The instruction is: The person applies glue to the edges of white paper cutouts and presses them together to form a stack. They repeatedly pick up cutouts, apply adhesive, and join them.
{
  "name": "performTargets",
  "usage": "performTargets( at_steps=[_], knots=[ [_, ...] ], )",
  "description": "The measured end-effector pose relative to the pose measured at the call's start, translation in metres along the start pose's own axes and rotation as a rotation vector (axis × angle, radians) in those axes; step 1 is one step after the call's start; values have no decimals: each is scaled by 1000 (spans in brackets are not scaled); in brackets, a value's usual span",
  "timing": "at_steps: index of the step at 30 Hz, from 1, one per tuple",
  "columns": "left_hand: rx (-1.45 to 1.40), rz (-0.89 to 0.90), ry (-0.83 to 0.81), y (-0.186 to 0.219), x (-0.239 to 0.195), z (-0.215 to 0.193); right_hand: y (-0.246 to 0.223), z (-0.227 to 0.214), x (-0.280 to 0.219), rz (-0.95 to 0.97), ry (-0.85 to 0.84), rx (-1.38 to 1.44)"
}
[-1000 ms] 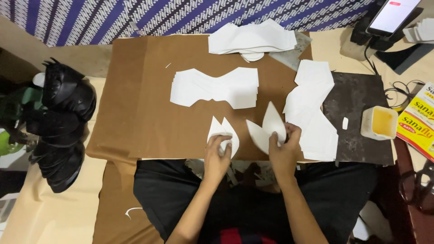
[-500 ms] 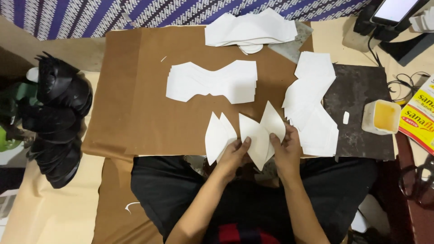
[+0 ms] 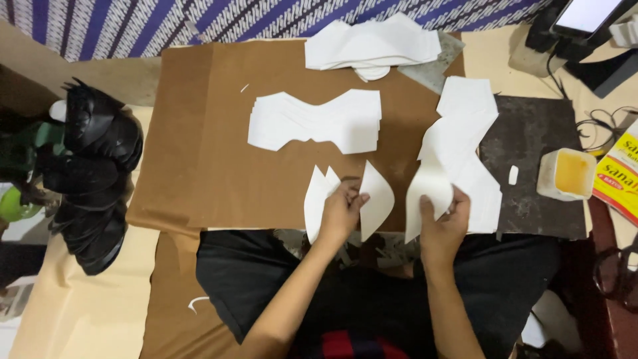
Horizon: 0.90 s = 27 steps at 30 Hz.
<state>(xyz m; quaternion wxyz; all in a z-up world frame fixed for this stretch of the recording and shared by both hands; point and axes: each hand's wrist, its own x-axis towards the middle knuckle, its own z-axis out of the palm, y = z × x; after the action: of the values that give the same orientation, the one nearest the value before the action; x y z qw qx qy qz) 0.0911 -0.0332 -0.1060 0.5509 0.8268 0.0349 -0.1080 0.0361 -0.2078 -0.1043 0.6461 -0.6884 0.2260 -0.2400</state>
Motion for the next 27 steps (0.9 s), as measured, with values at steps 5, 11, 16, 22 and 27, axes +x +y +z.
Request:
performTargets(
  at_steps=[5, 11, 16, 22, 27],
  knots=[
    [184, 113, 151, 36, -25, -9, -29, 0, -7, 215, -46, -3],
    [-290, -42, -81, 36, -33, -11, -25, 11, -26, -200, -294, -345],
    [-430, -126, 62, 21, -22, -13, -51, 12, -30, -340, -554, -213],
    [-390, -62, -193, 56, -26, -31, -62, 13, -17, 235, -584, -412],
    [402, 127, 708, 18, 58, -69, -49, 9, -15, 411, -438, -323]
  ],
)
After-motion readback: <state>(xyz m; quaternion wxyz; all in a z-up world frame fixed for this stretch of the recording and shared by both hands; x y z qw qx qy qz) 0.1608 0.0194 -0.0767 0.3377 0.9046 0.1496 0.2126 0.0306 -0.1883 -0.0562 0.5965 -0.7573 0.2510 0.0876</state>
